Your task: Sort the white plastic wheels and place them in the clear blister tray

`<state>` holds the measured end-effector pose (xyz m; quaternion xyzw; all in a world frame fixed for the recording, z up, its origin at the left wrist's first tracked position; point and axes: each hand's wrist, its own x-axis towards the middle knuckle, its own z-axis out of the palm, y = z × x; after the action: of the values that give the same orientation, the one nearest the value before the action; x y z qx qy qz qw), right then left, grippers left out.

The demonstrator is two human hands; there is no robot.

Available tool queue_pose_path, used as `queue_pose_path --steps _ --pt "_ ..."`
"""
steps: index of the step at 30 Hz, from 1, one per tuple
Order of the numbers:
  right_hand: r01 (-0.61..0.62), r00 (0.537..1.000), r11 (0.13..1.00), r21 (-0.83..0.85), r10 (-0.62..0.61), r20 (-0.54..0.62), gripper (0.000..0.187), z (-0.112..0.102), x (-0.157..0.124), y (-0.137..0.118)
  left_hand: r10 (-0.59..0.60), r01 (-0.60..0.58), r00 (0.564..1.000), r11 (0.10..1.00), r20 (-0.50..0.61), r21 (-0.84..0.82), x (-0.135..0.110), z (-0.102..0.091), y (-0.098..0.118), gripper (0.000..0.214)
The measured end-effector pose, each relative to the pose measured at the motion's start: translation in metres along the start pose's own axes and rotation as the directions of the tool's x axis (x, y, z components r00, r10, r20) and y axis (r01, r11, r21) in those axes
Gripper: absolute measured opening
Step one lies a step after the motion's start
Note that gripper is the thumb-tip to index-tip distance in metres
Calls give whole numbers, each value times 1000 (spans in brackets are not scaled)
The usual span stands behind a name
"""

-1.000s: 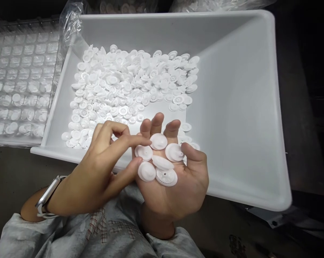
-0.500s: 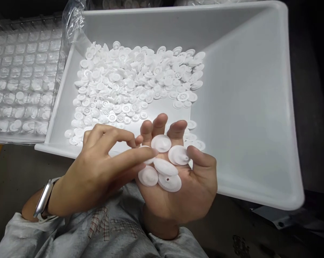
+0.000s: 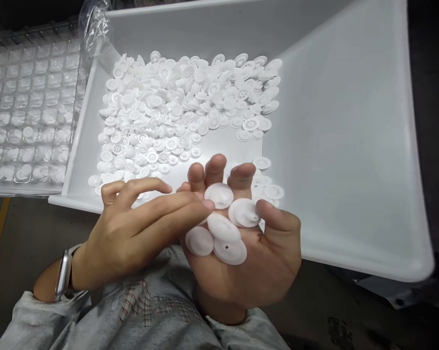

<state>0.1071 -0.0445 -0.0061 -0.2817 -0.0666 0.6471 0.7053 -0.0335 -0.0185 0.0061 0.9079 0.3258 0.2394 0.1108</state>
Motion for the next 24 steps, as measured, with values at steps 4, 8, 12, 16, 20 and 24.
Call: queue_pose_path --steps 4,8,12,16,20,24 --pt "-31 999 995 91 28 42 26 -4 3 1 -10 10 999 1000 40 -1 2 -1 -1 43" --pt "-68 997 985 156 63 34 23 -7 6 1 7 -6 1000 1000 10 -9 5 -14 -6 44" --pt "-46 998 990 133 52 -46 20 -8 12 1 0 2 1000 992 -16 125 40 -43 -29 36" --pt "-22 1000 992 127 21 10 20 -9 17 4 -144 150 988 980 -56 128 119 -73 -78 41" --pt "28 994 992 127 -40 97 23 -14 21 1 -268 261 963 953 -23 -155 169 -69 -113 56" --pt "94 978 992 84 -108 178 27 -21 26 -6 -432 392 900 735 63 -553 131 -32 -81 46"
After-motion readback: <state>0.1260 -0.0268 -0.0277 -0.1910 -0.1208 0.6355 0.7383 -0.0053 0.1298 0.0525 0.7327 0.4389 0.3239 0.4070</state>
